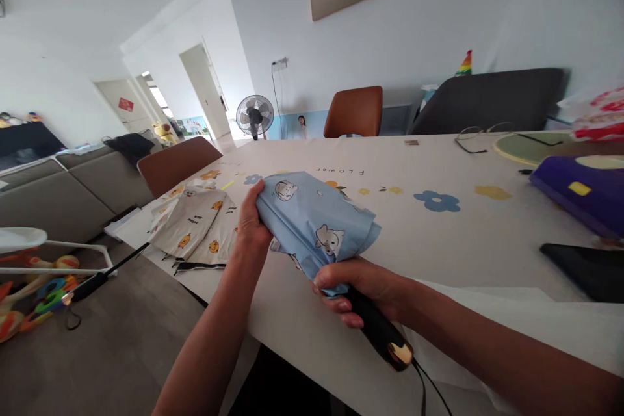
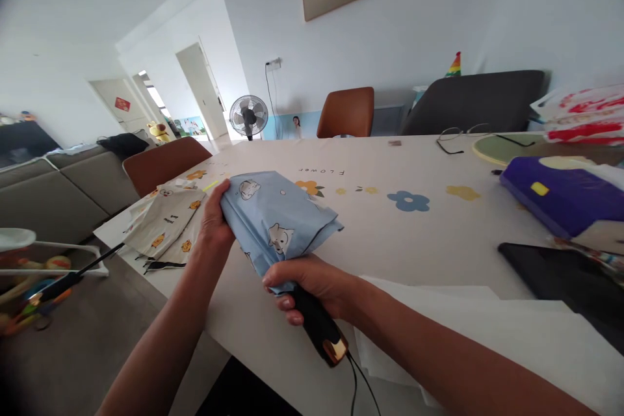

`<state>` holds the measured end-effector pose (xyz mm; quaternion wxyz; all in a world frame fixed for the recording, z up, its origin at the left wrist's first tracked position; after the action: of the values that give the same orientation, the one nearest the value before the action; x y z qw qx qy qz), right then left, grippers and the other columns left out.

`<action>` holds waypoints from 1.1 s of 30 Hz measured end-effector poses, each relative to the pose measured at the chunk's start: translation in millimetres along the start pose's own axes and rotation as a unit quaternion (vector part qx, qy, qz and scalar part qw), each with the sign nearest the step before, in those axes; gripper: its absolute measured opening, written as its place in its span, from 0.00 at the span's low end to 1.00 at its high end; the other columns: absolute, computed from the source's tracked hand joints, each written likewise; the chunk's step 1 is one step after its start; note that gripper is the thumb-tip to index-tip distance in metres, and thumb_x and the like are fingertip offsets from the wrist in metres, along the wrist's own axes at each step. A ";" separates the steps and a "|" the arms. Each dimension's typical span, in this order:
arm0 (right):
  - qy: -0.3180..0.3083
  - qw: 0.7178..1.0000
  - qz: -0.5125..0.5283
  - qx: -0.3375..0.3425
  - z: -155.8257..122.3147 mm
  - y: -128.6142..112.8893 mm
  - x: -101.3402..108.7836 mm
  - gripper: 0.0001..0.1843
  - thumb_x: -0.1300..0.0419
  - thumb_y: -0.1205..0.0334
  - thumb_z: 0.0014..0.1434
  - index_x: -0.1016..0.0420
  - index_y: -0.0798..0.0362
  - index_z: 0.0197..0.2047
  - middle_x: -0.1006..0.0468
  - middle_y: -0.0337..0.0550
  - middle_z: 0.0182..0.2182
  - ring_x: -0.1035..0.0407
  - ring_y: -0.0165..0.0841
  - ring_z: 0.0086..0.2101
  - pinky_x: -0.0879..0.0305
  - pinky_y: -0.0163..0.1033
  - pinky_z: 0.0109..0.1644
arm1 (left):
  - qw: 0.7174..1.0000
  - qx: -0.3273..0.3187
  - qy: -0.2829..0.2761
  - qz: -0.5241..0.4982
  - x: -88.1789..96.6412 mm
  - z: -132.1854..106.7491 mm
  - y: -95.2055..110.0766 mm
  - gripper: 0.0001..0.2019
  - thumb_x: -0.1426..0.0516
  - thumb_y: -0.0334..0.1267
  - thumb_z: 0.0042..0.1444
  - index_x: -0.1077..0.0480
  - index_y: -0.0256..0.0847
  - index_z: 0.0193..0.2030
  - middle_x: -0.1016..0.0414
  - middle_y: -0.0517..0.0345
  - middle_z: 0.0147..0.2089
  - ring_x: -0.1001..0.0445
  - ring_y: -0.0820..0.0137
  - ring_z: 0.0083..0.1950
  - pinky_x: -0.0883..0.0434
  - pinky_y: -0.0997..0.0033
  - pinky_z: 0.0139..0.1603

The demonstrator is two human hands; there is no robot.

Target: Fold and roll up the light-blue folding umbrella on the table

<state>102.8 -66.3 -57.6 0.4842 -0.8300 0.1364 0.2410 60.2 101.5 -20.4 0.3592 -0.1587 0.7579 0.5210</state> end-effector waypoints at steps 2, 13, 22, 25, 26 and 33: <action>0.004 1.000 -0.010 -0.006 1.7 2.7 4.4 0.06 0.42 0.66 0.46 0.37 0.55 0.26 0.36 0.32 0.17 0.43 0.21 0.14 0.44 0.27 0.13 | 1.000 0.018 0.011 0.010 2.4 3.7 -2.0 0.09 0.39 0.34 0.45 0.29 0.37 0.35 0.24 0.58 0.30 0.25 0.70 0.31 0.26 0.72 0.41; 0.098 0.992 0.030 -0.067 17.0 20.5 21.5 0.07 0.46 0.67 0.54 0.38 0.55 0.25 0.39 0.33 0.18 0.46 0.21 0.14 0.44 0.27 0.13 | 0.967 -0.058 0.000 0.250 18.3 37.0 0.7 0.13 0.38 0.19 0.36 0.27 0.37 0.30 0.26 0.63 0.30 0.27 0.78 0.34 0.34 0.81 0.45; 0.073 0.994 0.057 -0.050 14.7 17.7 20.5 0.06 0.41 0.67 0.51 0.37 0.55 0.28 0.36 0.33 0.21 0.42 0.21 0.16 0.43 0.26 0.15 | 0.812 0.077 -0.395 0.423 -103.0 -6.0 -81.1 0.17 0.44 0.14 0.34 0.28 0.43 0.20 0.23 0.60 0.28 0.24 0.69 0.38 0.33 0.72 0.49; 0.050 0.996 0.070 -0.039 15.3 17.0 20.0 0.06 0.41 0.67 0.51 0.37 0.55 0.29 0.34 0.34 0.22 0.42 0.21 0.16 0.43 0.26 0.15 | 0.709 0.084 -0.463 0.525 -114.2 -10.8 -108.2 0.18 0.45 0.13 0.30 0.29 0.44 0.17 0.24 0.62 0.23 0.25 0.68 0.31 0.30 0.72 0.39; 0.044 0.996 0.072 -0.036 15.7 16.7 19.9 0.06 0.41 0.67 0.51 0.37 0.56 0.29 0.34 0.34 0.22 0.42 0.21 0.16 0.43 0.26 0.15 | 0.683 0.082 -0.476 0.548 -115.0 -10.3 -112.9 0.17 0.45 0.14 0.29 0.29 0.43 0.17 0.24 0.62 0.23 0.25 0.68 0.30 0.30 0.73 0.36; 0.055 0.995 0.074 -0.048 14.8 14.7 17.8 0.05 0.43 0.68 0.53 0.37 0.56 0.28 0.34 0.34 0.22 0.43 0.20 0.16 0.45 0.26 0.14 | 0.649 -0.047 -0.500 0.572 -128.4 -14.0 -81.8 0.11 0.44 0.20 0.32 0.29 0.42 0.16 0.27 0.63 0.20 0.31 0.73 0.22 0.36 0.78 0.23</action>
<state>107.1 -60.6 -84.0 0.4165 -0.8517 0.2121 0.2369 193.9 38.4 18.3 0.3068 0.5742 0.3782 0.6582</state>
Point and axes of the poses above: each hand's wrist, its own z-axis towards the middle knuckle, its own x-axis out of the back of the hand, y = z × x, the point moved 7 cm from there along z, towards the middle knuckle
